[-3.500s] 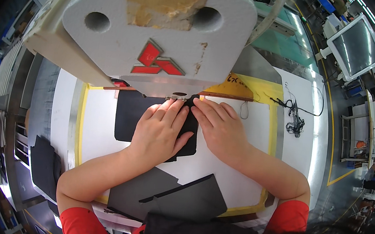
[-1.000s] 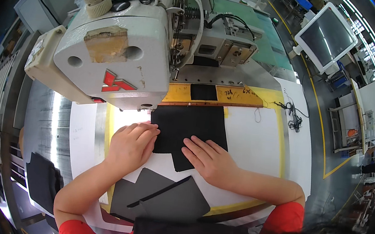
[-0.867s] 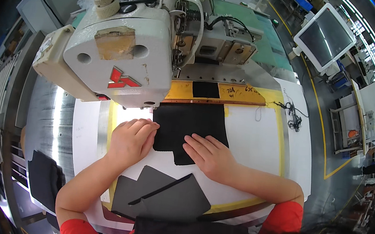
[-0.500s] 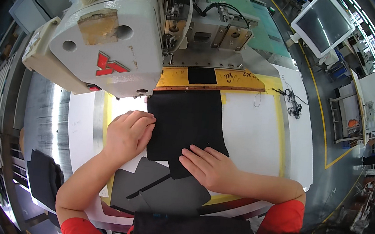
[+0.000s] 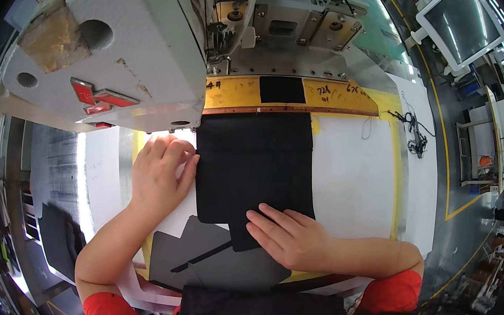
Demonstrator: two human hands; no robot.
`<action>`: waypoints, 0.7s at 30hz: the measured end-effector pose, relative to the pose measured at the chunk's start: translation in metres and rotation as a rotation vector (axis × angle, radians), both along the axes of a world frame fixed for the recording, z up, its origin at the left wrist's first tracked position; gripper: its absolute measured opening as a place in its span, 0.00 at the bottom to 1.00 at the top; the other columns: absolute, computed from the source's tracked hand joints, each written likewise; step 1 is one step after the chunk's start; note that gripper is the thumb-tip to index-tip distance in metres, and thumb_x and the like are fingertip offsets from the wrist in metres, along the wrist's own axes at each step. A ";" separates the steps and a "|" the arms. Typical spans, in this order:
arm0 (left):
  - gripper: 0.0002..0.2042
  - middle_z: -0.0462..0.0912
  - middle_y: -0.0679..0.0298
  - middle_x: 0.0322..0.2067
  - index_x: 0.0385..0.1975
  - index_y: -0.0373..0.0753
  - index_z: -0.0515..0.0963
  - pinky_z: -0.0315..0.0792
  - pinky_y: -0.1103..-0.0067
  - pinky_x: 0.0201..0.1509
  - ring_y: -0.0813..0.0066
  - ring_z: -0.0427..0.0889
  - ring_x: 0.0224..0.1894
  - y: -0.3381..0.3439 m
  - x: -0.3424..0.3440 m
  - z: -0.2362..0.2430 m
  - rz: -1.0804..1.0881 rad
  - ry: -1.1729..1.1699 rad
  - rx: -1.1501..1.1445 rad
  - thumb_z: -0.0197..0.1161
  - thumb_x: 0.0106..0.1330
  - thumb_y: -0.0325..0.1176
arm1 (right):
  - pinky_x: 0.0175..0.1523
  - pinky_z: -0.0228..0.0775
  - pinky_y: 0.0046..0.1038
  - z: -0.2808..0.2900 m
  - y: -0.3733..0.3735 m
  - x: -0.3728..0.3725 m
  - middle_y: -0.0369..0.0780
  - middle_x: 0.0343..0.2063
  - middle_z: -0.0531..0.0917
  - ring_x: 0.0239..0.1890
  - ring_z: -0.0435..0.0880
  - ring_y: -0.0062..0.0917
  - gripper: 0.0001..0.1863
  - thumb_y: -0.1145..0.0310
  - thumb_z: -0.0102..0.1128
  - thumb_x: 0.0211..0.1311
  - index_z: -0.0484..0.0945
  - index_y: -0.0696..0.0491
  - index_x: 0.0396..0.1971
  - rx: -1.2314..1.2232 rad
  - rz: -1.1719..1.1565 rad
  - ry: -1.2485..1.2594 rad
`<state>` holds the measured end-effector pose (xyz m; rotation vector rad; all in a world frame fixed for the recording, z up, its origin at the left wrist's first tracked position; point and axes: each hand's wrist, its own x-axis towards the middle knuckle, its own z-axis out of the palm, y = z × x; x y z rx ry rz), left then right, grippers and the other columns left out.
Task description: Operating an industrial sewing machine to join black fabric or leather components.
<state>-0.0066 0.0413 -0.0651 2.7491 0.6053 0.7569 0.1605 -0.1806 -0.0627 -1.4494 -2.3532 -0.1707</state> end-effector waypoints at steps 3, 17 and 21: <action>0.07 0.74 0.64 0.31 0.31 0.42 0.74 0.70 0.72 0.38 0.65 0.76 0.34 -0.001 0.000 0.000 0.013 0.025 -0.023 0.67 0.56 0.28 | 0.40 0.77 0.26 0.000 0.000 -0.001 0.46 0.49 0.80 0.50 0.80 0.36 0.15 0.71 0.57 0.55 0.82 0.59 0.42 0.021 -0.026 0.008; 0.09 0.74 0.65 0.31 0.33 0.42 0.74 0.69 0.71 0.39 0.65 0.76 0.34 -0.004 0.002 0.001 0.033 0.057 -0.034 0.68 0.56 0.31 | 0.42 0.77 0.26 -0.004 0.004 -0.001 0.46 0.49 0.80 0.49 0.80 0.35 0.15 0.70 0.57 0.54 0.81 0.59 0.42 0.023 -0.053 0.069; 0.12 0.77 0.63 0.30 0.39 0.41 0.77 0.71 0.74 0.36 0.66 0.78 0.31 -0.006 0.001 0.021 0.028 0.081 0.047 0.68 0.58 0.35 | 0.41 0.76 0.25 0.006 0.003 0.007 0.45 0.48 0.81 0.43 0.83 0.30 0.20 0.72 0.58 0.52 0.79 0.61 0.47 0.020 0.055 0.320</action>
